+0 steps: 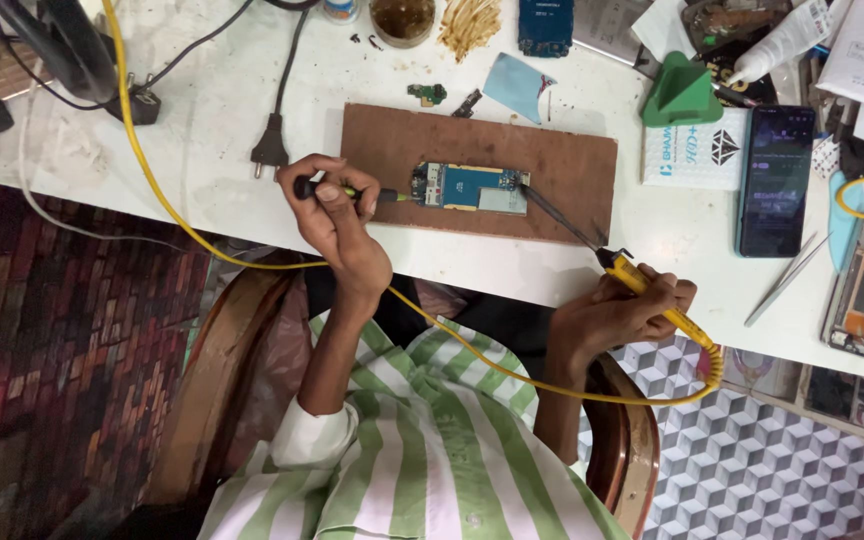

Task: The person uses a soldering iron and solder wire to solder components on a small circuit board placed on a wooden board. The person holds the solder wire in one hand and the soldering iron in the other, applying heat and solder to specific points on the board.

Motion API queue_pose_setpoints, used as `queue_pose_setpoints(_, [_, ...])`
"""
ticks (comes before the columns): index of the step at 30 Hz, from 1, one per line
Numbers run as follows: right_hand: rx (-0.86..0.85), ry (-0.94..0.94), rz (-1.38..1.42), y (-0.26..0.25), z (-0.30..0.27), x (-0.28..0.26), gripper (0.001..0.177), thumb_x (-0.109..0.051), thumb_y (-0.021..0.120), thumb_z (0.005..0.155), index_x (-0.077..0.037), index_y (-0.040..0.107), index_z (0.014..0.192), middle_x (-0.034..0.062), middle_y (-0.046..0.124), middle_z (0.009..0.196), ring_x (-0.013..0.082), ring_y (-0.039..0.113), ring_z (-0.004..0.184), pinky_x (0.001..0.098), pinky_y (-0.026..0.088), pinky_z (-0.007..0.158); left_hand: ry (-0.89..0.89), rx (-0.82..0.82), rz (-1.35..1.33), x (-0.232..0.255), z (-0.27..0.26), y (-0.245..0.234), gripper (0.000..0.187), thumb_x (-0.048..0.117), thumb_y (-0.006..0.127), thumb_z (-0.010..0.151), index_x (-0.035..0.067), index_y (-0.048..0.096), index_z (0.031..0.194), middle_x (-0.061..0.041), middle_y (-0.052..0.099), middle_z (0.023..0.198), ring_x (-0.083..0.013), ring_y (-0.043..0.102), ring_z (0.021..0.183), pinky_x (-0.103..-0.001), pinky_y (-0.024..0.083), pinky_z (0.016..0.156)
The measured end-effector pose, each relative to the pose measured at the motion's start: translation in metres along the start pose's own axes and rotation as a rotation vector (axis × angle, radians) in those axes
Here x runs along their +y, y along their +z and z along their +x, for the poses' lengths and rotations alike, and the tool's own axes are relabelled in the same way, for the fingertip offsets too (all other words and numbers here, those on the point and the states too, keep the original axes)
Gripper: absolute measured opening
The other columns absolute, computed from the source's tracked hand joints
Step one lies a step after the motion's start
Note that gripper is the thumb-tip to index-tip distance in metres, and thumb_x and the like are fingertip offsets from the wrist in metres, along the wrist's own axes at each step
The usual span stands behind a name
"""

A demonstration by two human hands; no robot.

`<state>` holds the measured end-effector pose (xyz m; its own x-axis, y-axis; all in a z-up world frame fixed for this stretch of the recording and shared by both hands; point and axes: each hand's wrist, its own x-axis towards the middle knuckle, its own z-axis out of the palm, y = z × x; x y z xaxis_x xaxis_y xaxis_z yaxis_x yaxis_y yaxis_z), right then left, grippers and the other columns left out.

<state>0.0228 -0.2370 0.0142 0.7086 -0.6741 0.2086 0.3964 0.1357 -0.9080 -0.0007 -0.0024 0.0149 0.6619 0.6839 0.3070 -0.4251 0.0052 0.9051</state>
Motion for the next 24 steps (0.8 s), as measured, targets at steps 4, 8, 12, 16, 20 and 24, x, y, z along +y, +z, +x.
queue_pose_setpoints(4, [-0.006, -0.013, -0.031, 0.0016, -0.0002, -0.0003, 0.026, -0.018, 0.054, 0.108, -0.005, 0.045, 0.087, 0.0025, 0.042, 0.063, 0.0078, 0.028, 0.043, 0.0238, 0.026, 0.043, -0.021, 0.010, -0.006, -0.0010, -0.0016, -0.0005, 0.038, 0.045, 0.039, 0.119, 0.007, 0.043, 0.122, -0.005, 0.048, 0.078, -0.0099, 0.040, 0.065, -0.027, 0.035, 0.063])
queue_pose_setpoints(8, [-0.008, -0.009, -0.032, 0.0050, -0.0007, -0.0029, 0.027, -0.019, 0.054, 0.109, -0.006, 0.045, 0.088, 0.0020, 0.042, 0.063, 0.0087, 0.031, 0.044, 0.0240, 0.027, 0.044, -0.031, 0.019, -0.018, 0.0000, -0.0013, 0.0004, 0.039, 0.046, 0.040, 0.118, 0.007, 0.043, 0.122, -0.005, 0.048, 0.078, -0.0107, 0.042, 0.066, -0.026, 0.034, 0.063])
queue_pose_setpoints(12, [-0.001, 0.004, -0.007, 0.0051, 0.0004, -0.0039, 0.026, -0.018, 0.053, 0.108, -0.006, 0.044, 0.087, 0.0012, 0.041, 0.065, 0.0083, 0.030, 0.044, 0.0244, 0.026, 0.043, -0.032, 0.020, -0.019, -0.0001, -0.0011, 0.0004, 0.040, 0.047, 0.041, 0.118, 0.007, 0.043, 0.123, -0.004, 0.048, 0.075, -0.0103, 0.041, 0.065, -0.026, 0.034, 0.063])
queue_pose_setpoints(16, [-0.017, 0.007, -0.003, 0.0036, 0.0017, -0.0021, 0.026, -0.015, 0.054, 0.106, -0.007, 0.041, 0.085, 0.0004, 0.039, 0.067, 0.0065, 0.026, 0.044, 0.0234, 0.023, 0.042, -0.026, 0.030, -0.028, -0.0014, -0.0017, 0.0007, 0.040, 0.047, 0.042, 0.118, 0.007, 0.043, 0.123, -0.005, 0.049, 0.078, -0.0106, 0.041, 0.066, -0.026, 0.034, 0.063])
queue_pose_setpoints(20, [-0.019, -0.003, 0.007, 0.0025, 0.0003, -0.0016, 0.026, -0.012, 0.055, 0.106, -0.007, 0.041, 0.085, 0.0001, 0.038, 0.068, 0.0063, 0.025, 0.045, 0.0234, 0.022, 0.043, -0.023, 0.027, -0.027, -0.0014, -0.0010, 0.0001, 0.039, 0.046, 0.042, 0.118, 0.007, 0.044, 0.122, -0.005, 0.049, 0.078, -0.0102, 0.041, 0.065, -0.026, 0.034, 0.062])
queue_pose_setpoints(24, [-0.036, -0.012, 0.001, 0.0045, 0.0030, -0.0009, 0.027, -0.012, 0.055, 0.107, -0.007, 0.041, 0.084, -0.0001, 0.039, 0.068, 0.0065, 0.025, 0.046, 0.0232, 0.022, 0.044, -0.021, 0.011, -0.003, -0.0022, -0.0009, -0.0007, 0.040, 0.047, 0.040, 0.118, 0.008, 0.044, 0.123, -0.004, 0.049, 0.075, -0.0096, 0.041, 0.064, -0.026, 0.033, 0.062])
